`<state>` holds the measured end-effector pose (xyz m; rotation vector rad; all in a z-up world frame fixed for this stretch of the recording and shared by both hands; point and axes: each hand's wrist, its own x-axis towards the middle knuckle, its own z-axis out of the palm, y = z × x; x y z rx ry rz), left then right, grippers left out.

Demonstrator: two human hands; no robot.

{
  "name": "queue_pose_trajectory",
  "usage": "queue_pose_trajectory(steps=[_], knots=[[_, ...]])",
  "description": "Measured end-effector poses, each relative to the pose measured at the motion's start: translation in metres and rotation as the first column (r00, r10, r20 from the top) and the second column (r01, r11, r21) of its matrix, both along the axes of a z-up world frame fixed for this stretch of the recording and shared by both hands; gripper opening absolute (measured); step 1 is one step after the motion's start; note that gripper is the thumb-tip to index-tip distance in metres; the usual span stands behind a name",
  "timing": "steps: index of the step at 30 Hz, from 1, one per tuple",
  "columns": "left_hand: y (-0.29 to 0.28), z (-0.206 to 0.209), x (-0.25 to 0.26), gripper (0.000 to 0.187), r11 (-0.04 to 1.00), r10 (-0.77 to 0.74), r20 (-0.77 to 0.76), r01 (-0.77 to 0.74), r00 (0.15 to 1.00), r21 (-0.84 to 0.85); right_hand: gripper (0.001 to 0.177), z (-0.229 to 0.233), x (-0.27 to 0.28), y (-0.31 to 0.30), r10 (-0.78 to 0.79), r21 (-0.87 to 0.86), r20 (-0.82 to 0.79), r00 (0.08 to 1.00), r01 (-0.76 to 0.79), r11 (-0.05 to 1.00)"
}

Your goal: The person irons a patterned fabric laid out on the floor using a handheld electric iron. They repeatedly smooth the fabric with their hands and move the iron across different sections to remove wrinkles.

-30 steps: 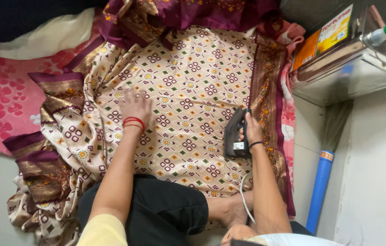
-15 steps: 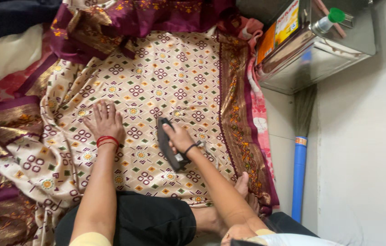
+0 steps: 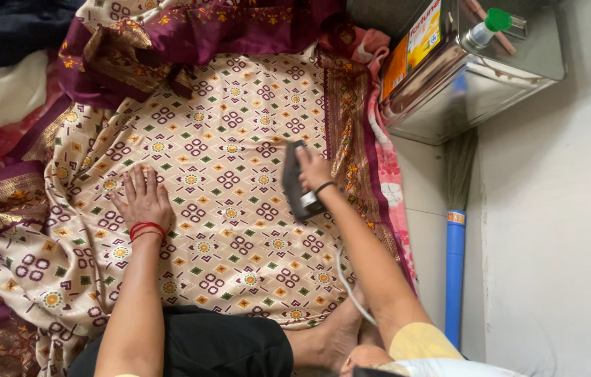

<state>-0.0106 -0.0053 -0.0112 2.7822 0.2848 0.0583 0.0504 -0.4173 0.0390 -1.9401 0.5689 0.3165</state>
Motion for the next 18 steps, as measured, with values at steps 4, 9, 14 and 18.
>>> queue_pose_trajectory(steps=[4, 9, 14, 18], knots=[[0.000, -0.001, 0.000, 0.060, 1.000, 0.005, 0.004, -0.005, 1.000, 0.005, 0.049, -0.011, 0.033, -0.095, -0.159, -0.052, 0.109, 0.981, 0.165, 0.985], [0.001, -0.010, 0.004, 0.061, 1.000, 0.021, 0.014, -0.021, 1.000, 0.011, 0.042, -0.004, 0.024, -0.186, -0.285, 0.072, 0.121, 0.951, 0.278, 0.958], [0.003, -0.022, 0.011, 0.063, 0.999, 0.032, 0.003, -0.032, 0.999, 0.025, 0.035, 0.004, -0.022, -0.193, -0.347, 0.203, 0.066, 0.935, 0.328, 0.922], [0.001, -0.023, 0.010, 0.063, 0.998, 0.037, 0.036, -0.038, 0.999, 0.040, 0.046, 0.015, -0.039, -0.173, -0.339, 0.319, -0.013, 0.941, 0.325, 0.890]])
